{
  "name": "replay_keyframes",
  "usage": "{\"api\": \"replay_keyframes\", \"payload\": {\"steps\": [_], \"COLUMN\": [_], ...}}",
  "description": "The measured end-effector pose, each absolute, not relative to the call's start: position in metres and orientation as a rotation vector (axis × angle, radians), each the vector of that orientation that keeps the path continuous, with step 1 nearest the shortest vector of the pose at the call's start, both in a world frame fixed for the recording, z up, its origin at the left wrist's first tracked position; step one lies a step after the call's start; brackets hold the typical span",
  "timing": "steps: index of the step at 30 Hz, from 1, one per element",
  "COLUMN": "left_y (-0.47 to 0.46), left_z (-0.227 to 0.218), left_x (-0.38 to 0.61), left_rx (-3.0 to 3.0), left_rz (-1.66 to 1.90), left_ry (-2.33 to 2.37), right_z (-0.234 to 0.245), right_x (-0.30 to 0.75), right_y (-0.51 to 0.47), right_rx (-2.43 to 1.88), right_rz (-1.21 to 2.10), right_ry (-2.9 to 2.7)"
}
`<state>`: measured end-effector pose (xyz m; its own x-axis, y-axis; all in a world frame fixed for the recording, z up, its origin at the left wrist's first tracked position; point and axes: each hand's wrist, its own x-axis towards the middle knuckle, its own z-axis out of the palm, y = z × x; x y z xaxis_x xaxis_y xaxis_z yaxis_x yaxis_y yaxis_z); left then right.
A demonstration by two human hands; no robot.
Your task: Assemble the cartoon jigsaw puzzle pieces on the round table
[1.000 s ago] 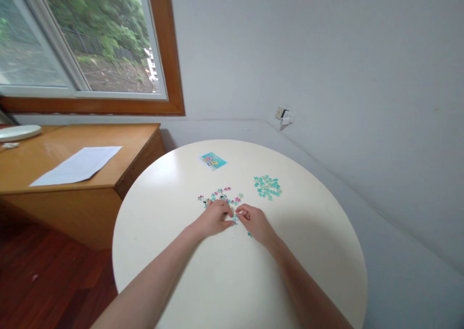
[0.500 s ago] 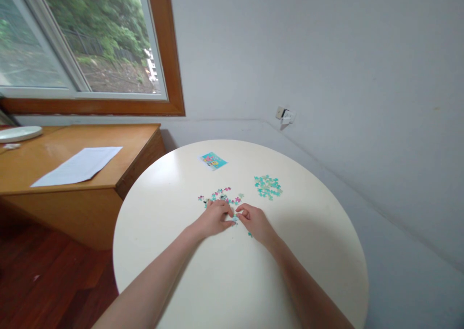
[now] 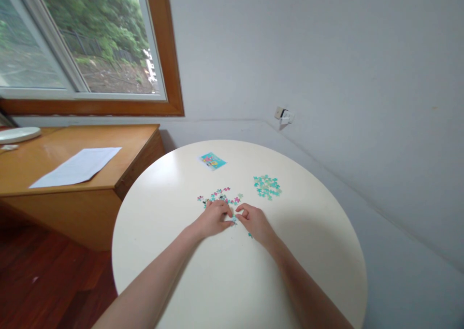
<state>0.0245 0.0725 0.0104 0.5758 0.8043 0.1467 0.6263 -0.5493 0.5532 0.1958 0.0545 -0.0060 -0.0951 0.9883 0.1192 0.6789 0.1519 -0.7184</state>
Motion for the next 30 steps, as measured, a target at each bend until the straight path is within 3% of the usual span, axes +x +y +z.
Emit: {"api": "replay_keyframes", "payload": {"steps": [21,30], "left_y": [0.0732,0.0745], "left_z": [0.0097,0.0131], "left_x": [0.0241,0.0257], "left_rx": [2.395,2.316], "left_rz": [0.554,0.715], "left_ry": [1.141,1.211], "right_z": [-0.0097,-0.0105], "right_x": [0.1966,0.1983], "right_y": [0.0564,0.0603], "right_rx": [-1.481,-1.422], "right_rz": [0.689,0.647], "right_ry": [-1.760,-1.555]}}
